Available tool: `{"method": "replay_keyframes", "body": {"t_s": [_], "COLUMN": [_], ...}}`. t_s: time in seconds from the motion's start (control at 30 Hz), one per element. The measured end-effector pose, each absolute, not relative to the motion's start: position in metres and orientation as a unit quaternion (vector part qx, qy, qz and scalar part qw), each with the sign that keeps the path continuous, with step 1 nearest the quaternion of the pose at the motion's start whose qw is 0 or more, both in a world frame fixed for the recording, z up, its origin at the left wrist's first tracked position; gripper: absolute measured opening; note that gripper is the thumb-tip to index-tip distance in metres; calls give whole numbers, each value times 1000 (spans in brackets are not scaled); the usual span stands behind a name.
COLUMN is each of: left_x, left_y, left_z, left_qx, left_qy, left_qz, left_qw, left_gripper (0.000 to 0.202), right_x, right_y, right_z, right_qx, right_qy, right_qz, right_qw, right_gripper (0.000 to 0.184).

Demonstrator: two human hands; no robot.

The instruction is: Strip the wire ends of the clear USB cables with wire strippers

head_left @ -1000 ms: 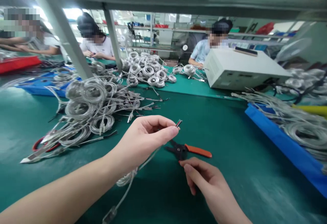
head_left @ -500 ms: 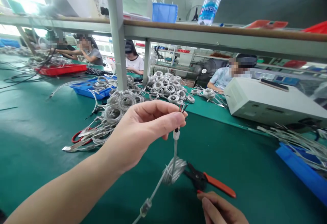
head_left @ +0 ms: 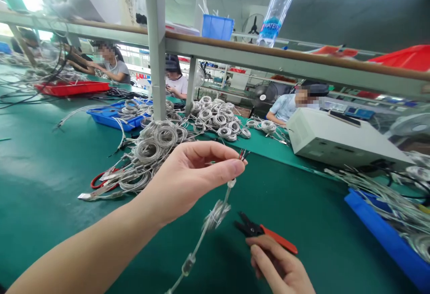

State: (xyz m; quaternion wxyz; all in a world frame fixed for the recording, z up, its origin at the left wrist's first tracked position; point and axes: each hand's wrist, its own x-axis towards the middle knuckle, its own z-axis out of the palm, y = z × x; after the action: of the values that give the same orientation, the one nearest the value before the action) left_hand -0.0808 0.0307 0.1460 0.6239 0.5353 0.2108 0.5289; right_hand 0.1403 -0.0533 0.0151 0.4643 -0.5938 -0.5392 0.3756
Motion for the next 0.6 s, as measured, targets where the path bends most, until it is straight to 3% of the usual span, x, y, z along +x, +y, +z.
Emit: {"method": "replay_keyframes", "body": {"t_s": [0.1, 0.23, 0.4, 0.6], "left_x": [-80, -78, -78, -79], "left_y": [32, 32, 34, 38], "left_z": [145, 143, 141, 137], "left_qx": [553, 560, 552, 555], "left_qy": [214, 222, 211, 193], "left_qz": [515, 499, 474, 441], "left_qw": [619, 623, 653, 678], "left_gripper": [5, 6, 13, 11], "right_x": [113, 79, 70, 73], "right_y": [-40, -19, -10, -11], "right_z": [56, 97, 104, 103], "right_qx": [-516, -422, -376, -332], "right_qy": [-613, -612, -559, -457], "right_qz": [339, 330, 394, 551], "right_qw": [493, 582, 625, 615], "right_gripper": [25, 26, 10, 23]}}
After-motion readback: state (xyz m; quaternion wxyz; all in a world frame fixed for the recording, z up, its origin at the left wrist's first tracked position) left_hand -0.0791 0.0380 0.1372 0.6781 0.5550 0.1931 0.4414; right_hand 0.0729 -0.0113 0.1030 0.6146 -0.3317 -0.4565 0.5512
